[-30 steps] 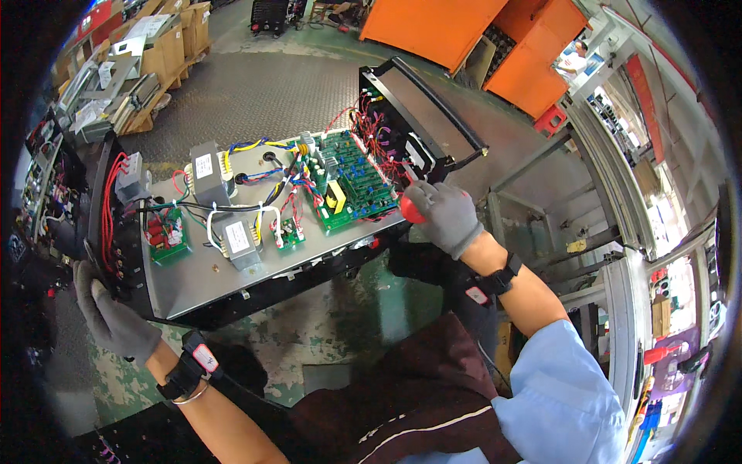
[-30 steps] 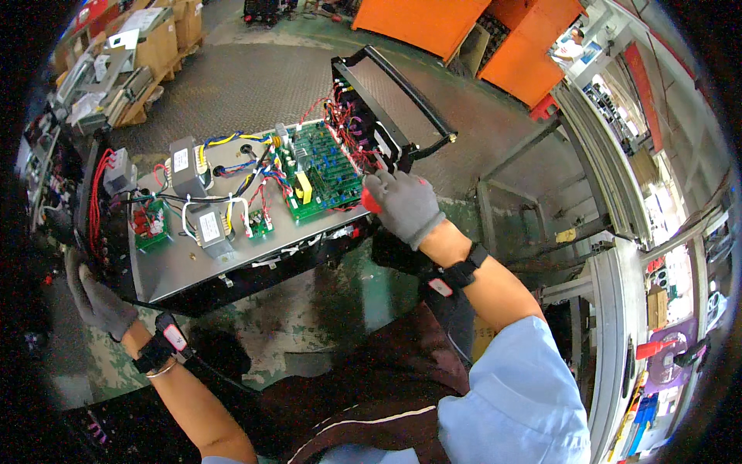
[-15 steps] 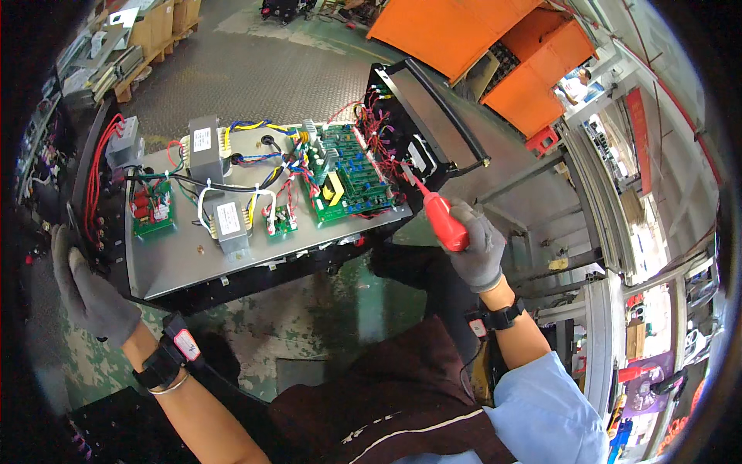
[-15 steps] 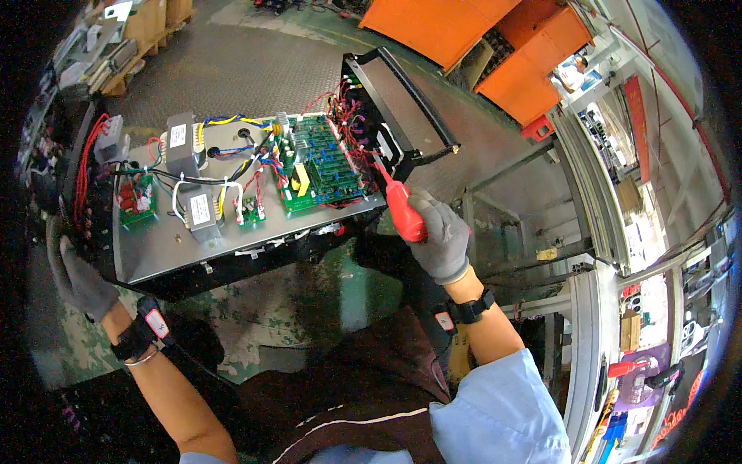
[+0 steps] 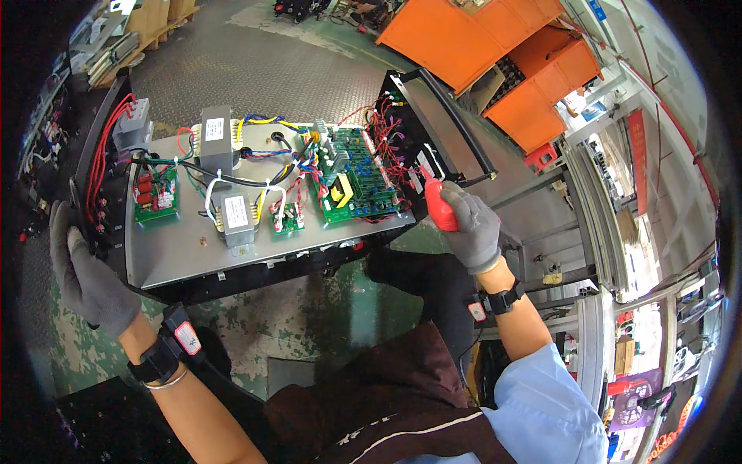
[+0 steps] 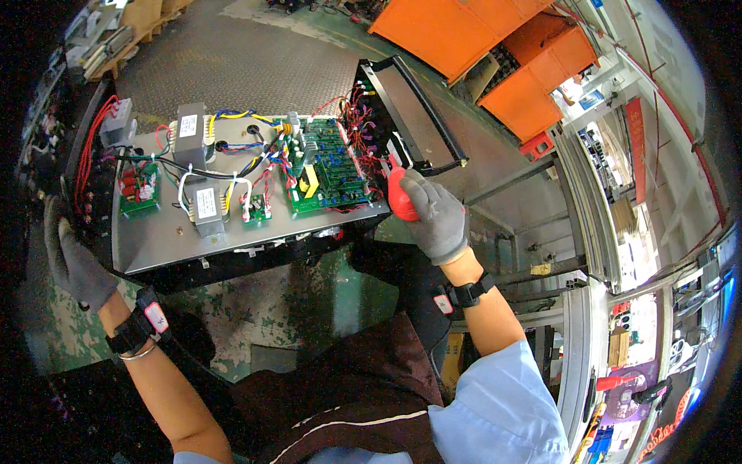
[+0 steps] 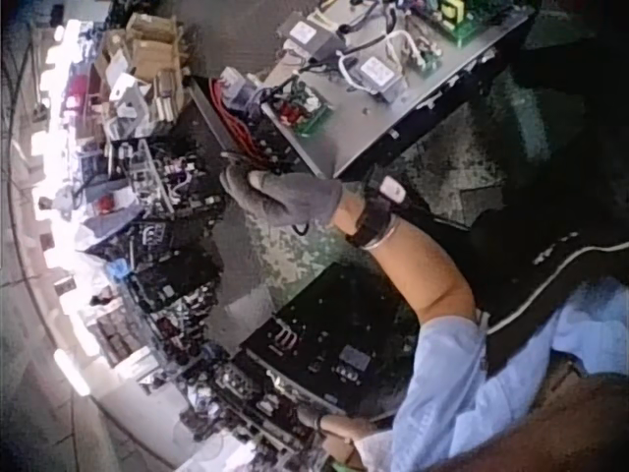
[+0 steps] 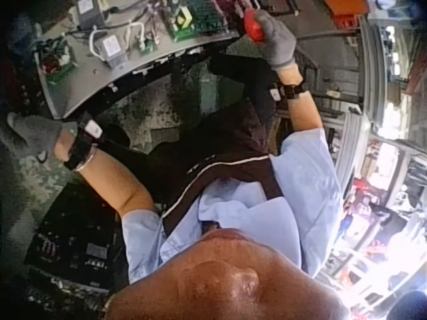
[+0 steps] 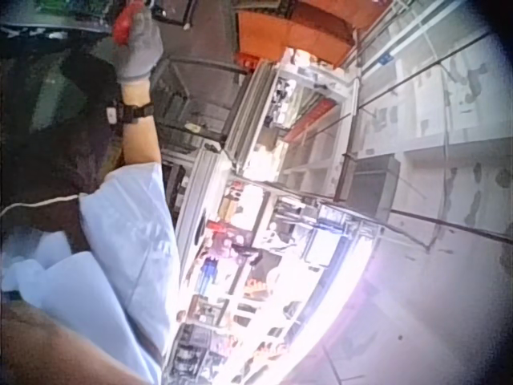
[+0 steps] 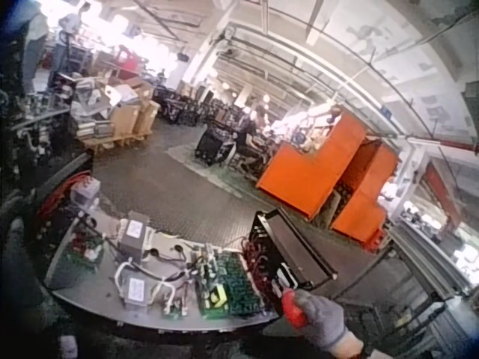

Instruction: The worker is assembling and wiring electrical components inside a large industrial power inverter unit, including using wire strippers and applying adhesive/sealant.

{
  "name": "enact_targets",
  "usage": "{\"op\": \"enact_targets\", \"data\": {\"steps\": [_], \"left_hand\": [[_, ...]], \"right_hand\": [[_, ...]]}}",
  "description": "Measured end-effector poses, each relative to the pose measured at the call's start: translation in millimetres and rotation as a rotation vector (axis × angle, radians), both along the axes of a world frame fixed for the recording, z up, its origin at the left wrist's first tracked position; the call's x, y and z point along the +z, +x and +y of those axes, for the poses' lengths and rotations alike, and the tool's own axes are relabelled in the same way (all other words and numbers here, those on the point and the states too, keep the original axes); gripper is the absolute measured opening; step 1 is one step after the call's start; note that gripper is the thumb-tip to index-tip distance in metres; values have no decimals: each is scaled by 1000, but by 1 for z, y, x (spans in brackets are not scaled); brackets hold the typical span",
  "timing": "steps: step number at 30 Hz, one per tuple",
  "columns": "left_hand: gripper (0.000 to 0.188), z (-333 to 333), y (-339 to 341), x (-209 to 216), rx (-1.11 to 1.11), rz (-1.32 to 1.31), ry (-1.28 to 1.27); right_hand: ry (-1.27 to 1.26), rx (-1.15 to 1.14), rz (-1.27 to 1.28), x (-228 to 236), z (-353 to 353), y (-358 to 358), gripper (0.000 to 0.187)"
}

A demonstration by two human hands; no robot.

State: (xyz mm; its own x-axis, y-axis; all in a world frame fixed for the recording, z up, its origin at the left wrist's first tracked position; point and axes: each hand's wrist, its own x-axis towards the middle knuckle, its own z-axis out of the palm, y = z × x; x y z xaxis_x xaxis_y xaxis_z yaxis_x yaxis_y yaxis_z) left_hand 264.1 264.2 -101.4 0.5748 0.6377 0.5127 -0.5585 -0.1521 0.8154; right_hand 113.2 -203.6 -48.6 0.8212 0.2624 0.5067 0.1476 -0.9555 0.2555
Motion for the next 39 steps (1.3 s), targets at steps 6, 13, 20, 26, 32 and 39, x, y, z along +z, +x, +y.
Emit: {"op": "enact_targets", "data": {"steps": [6, 13, 20, 26, 32, 39], "left_hand": [[36, 2, 0, -1, 15, -9, 65], [36, 1, -1, 1, 27, 38, 30], [36, 2, -1, 1, 40, 11, 88], [35, 3, 0, -1, 12, 12, 23], [36, 4, 0, -1, 55, 13, 79], [36, 7, 4, -6, 37, 9, 69]], "right_hand": [[-193, 32, 153, 10, 11, 11, 44], [-321, 91, 232, 16, 17, 15, 42], [-209, 74, 177, 12, 12, -5, 55], [-173, 35, 111, 2, 9, -14, 50], [-158, -26, 110, -5, 5, -18, 48], [290, -91, -117, -18, 5, -27, 47]]}}
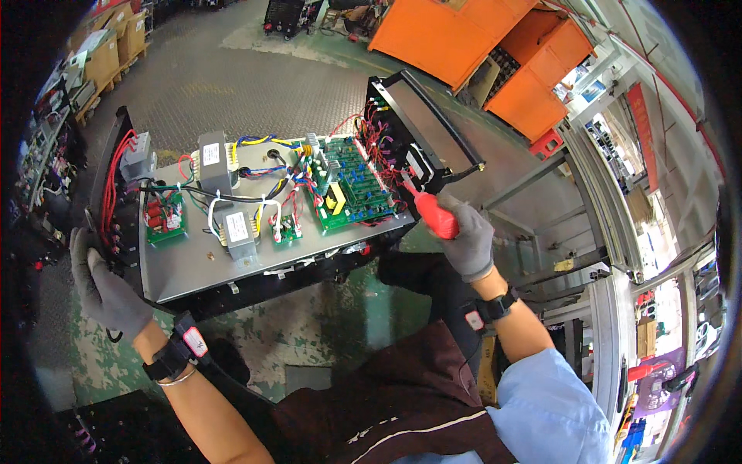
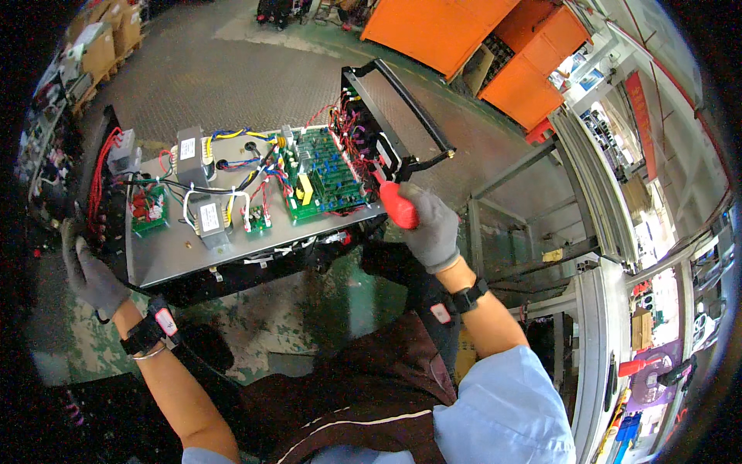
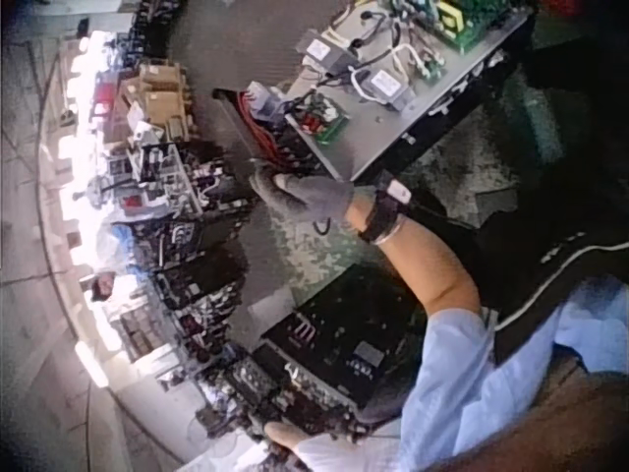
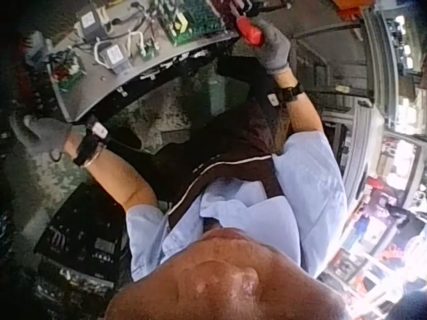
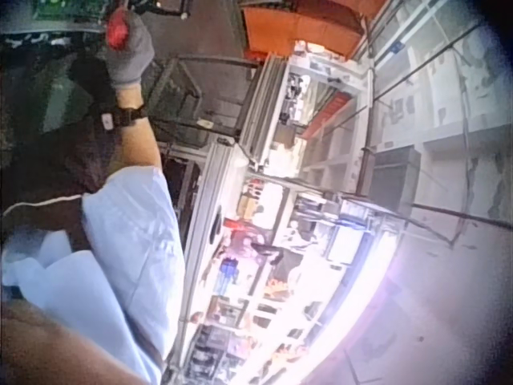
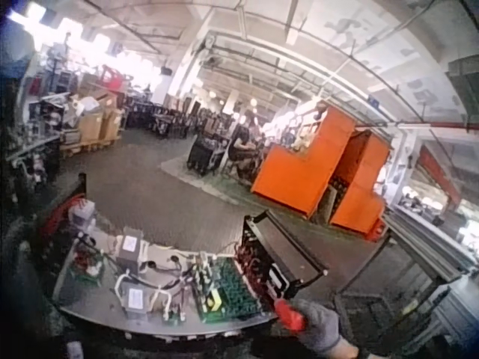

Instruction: The worker is assembling and wiring electrical components inside a large industrial power inverter unit, including using wire strippers and applying adhesive/sealant.

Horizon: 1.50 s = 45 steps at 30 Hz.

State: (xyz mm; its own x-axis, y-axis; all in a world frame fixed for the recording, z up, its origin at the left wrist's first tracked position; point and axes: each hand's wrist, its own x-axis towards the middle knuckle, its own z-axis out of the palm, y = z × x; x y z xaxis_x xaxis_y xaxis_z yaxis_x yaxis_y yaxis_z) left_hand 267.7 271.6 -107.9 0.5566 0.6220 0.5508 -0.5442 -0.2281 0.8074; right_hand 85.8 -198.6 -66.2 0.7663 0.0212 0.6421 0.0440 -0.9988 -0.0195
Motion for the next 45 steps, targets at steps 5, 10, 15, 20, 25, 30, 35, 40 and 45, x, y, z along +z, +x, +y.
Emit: {"op": "enact_targets", "data": {"steps": [5, 10, 15, 20, 25, 30, 35, 40, 45], "left_hand": [[36, 5, -2, -2, 22, -14, 144], [36, 4, -5, 1, 81, 36, 208], [39, 0, -11, 1, 144, 26, 198], [36, 9, -14, -1, 212, 98, 329], [32, 20, -13, -7, 161, 130, 391], [28, 29, -14, -11, 132, -18, 597], [27, 35, -15, -10, 164, -32, 706], [24, 36, -21, -4, 131, -27, 710], [24, 33, -27, 5, 228, 7, 804]], "right_hand": [[1155, -106, -147, -36, 4, -26, 33], [2102, 199, -86, -86, 18, -50, 45], [2435, 191, 56, -121, 33, -74, 50], [2547, 48, 65, -138, 42, -89, 48], [2587, -123, 49, -149, 55, -100, 50], [2647, -51, 208, -164, 65, -115, 46], [2682, -71, 233, -180, 70, -117, 48], [2637, -74, 258, -182, 68, -116, 44], [2710, -190, 194, -186, 67, -113, 43]]}}
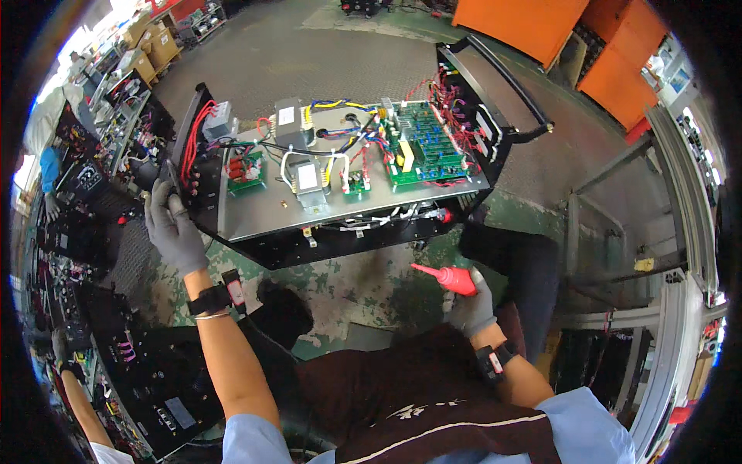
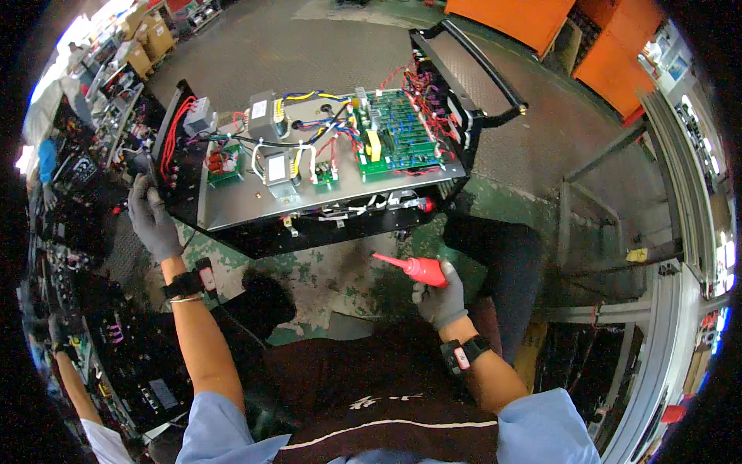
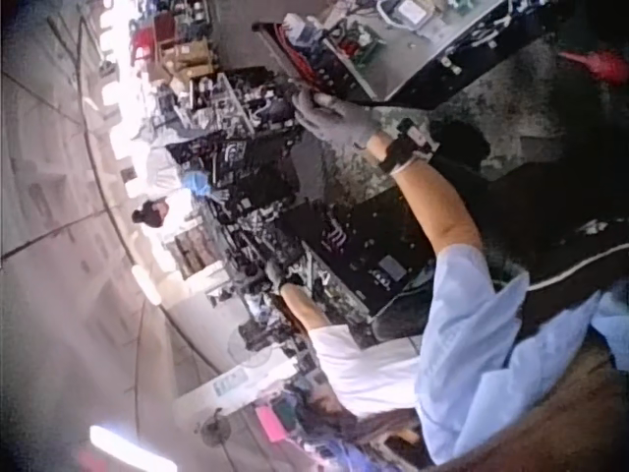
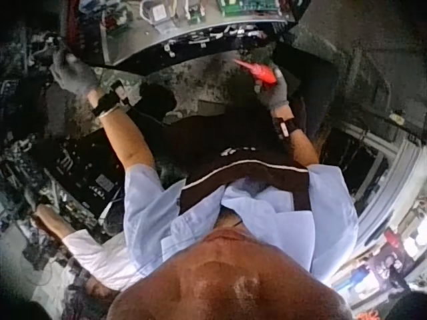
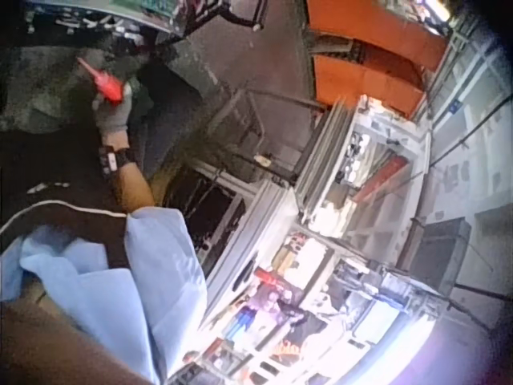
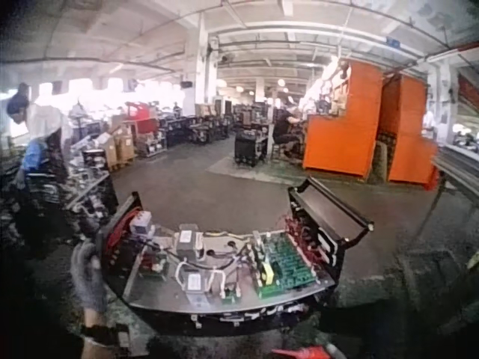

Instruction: The worker is assembling and wiring electrical components inside a large industrial power inverter unit, including using wire strippers and applying adhesive/sealant.

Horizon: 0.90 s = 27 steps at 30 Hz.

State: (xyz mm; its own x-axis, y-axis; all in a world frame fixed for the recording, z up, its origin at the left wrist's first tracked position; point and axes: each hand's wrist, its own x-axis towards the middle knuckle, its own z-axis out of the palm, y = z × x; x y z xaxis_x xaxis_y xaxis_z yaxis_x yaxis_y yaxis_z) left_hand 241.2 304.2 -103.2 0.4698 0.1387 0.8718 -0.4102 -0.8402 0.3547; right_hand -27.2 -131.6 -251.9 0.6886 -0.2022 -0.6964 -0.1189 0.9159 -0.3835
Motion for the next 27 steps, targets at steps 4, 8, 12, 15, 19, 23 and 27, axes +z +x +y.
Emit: {"op": "enact_targets", "data": {"steps": [4, 8, 12, 15, 19, 23, 27], "left_hand": [[25, 1, -5, 5, 127, -68, 154], [28, 0, -9, 0, 417, -19, 284], [27, 0, -7, -5, 492, 47, 276], [28, 2, -4, -7, 503, 86, 258], [29, 5, -4, -6, 472, 95, 276], [30, -1, -4, -2, 526, 173, 291], [28, -9, 1, 10, 510, 211, 255]], "right_hand": [[-41, 50, 8, -1, 2, 0, 45], [-89, 96, -65, 2, 1, 1, 49], [-76, 34, -30, 10, -11, 5, 52], [-199, 17, -137, 21, -27, 6, 55], [-139, -47, -163, 44, -55, 0, 58], [-125, -51, -295, 73, -92, -2, 59], [-23, -115, -344, 98, -135, 3, 60]]}}
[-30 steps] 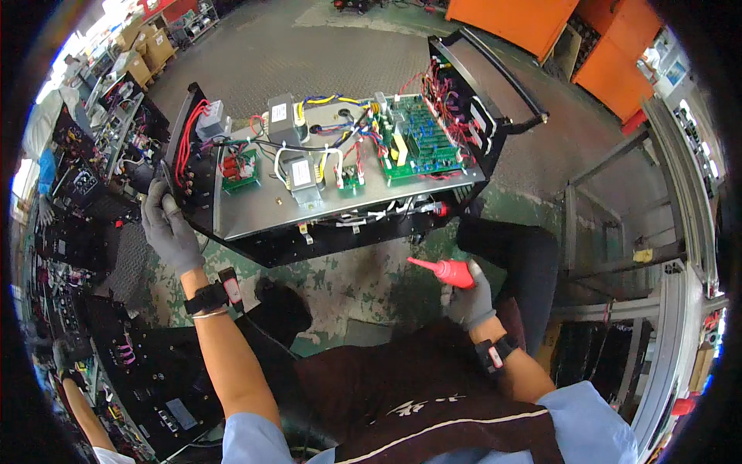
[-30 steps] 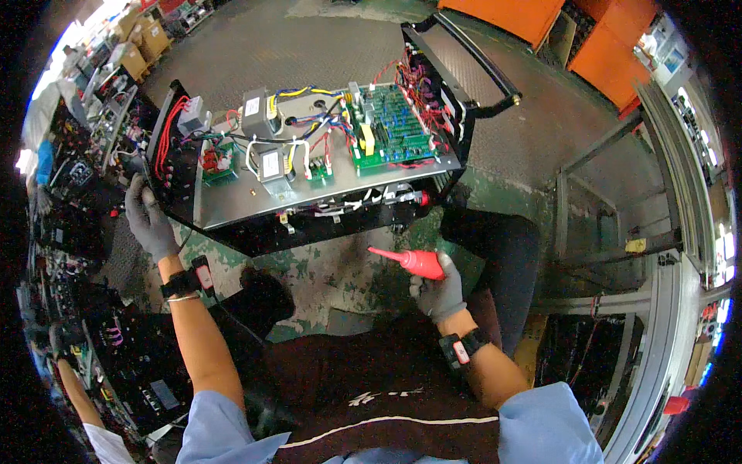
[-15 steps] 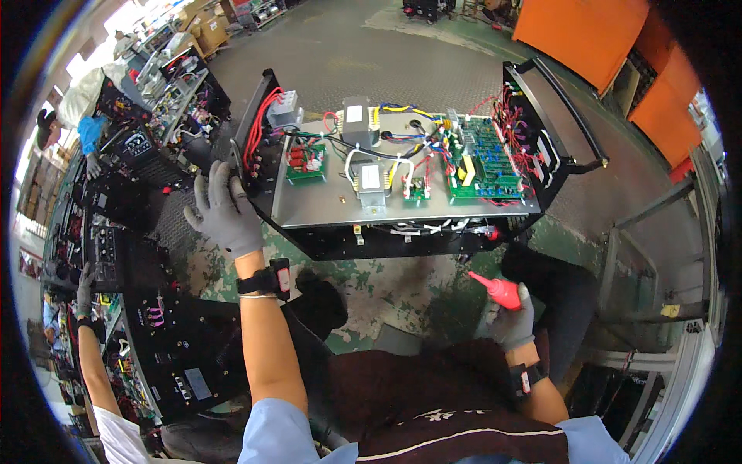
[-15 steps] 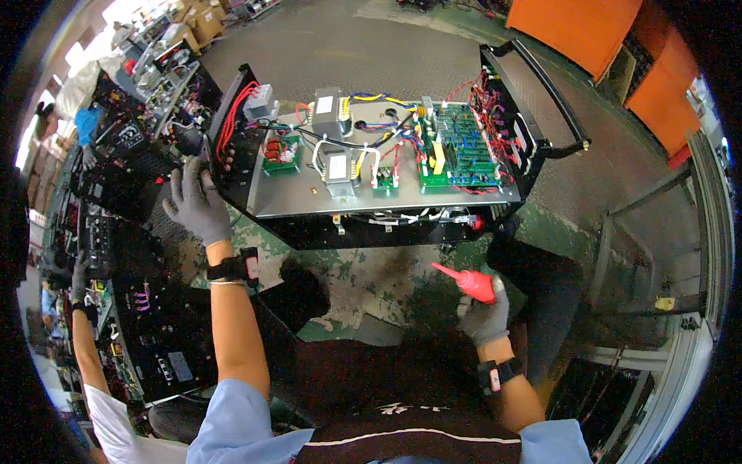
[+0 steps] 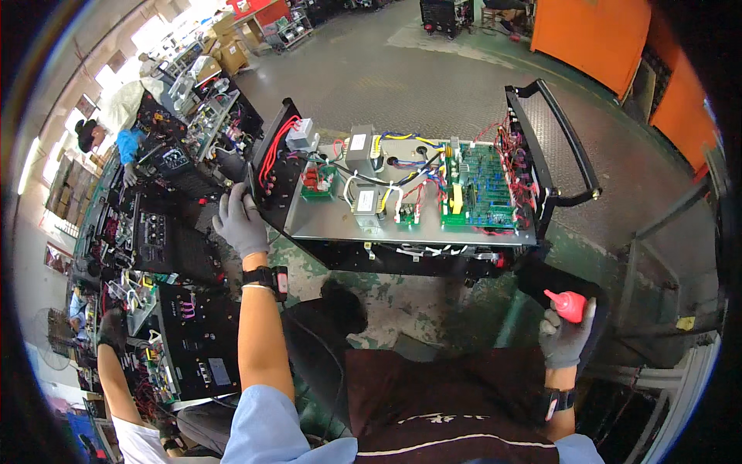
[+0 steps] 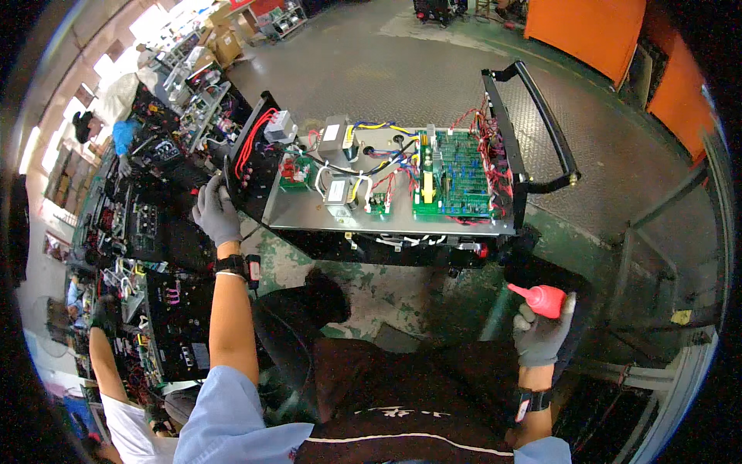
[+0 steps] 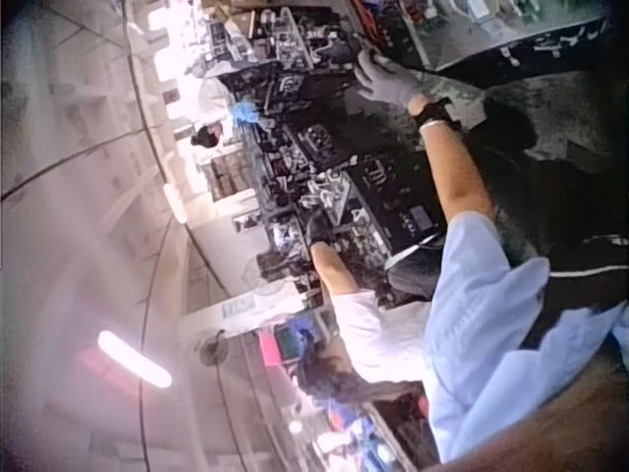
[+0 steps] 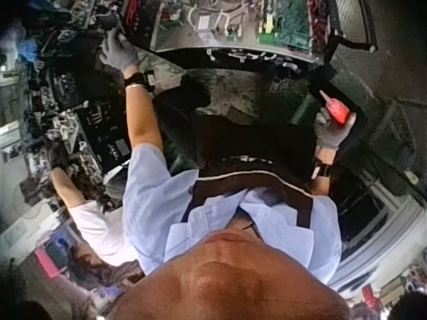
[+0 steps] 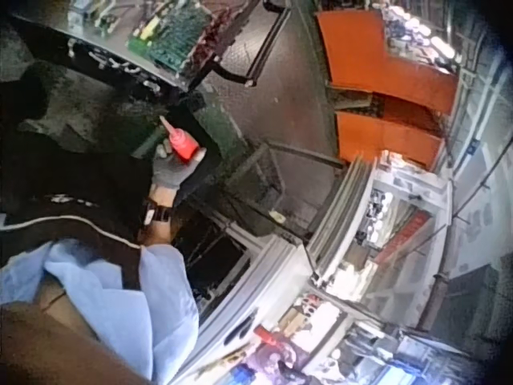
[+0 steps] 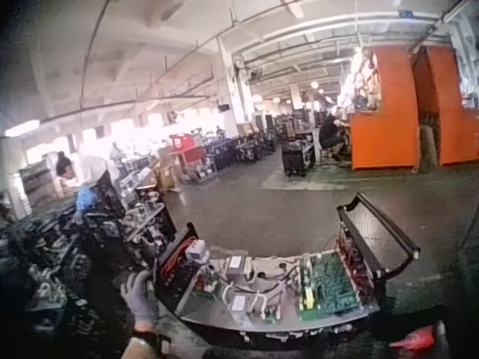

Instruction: The worker is assembling and wiring electrical components inside a large industrial power inverter unit, including using wire strippers and applying adhesive/sealant.

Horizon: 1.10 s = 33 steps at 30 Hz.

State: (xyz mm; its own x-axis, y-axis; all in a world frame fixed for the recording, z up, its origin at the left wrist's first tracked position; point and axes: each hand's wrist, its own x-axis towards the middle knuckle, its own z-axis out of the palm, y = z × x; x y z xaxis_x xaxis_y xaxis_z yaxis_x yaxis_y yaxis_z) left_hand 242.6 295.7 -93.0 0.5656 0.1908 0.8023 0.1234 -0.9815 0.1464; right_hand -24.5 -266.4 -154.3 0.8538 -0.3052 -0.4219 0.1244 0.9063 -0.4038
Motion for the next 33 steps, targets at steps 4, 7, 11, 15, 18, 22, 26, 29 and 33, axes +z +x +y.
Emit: {"op": "enact_targets", "data": {"steps": [4, 7, 11, 15, 18, 22, 26, 29, 33], "left_hand": [[27, -3, 6, 11, -48, 80, -110], [28, -3, 10, 16, -28, 94, -53], [30, -5, 8, 17, 54, 153, 44], [29, -15, 1, 23, 130, 140, 113], [27, -25, -4, 25, 40, 178, -114], [34, -23, -8, 33, 75, 220, 62], [43, -11, -4, 34, 93, 524, 13], [43, -27, 9, 39, -135, -61, 190], [37, -65, 6, 62, -321, -132, 186]], "right_hand": [[84, -55, -107, 9, -34, 5, 56], [180, -37, -262, 7, -47, 6, 56], [191, -71, -336, 5, -63, 0, 58], [140, -151, -341, 13, -86, -16, 58], [31, -229, -218, 23, -101, -32, 56], [31, -296, -173, 51, -101, -47, 48], [-79, -311, -344, 99, -83, -52, 58], [-208, -309, -443, 147, -82, -58, 63], [-582, -448, -326, 222, -94, -126, 75]]}}
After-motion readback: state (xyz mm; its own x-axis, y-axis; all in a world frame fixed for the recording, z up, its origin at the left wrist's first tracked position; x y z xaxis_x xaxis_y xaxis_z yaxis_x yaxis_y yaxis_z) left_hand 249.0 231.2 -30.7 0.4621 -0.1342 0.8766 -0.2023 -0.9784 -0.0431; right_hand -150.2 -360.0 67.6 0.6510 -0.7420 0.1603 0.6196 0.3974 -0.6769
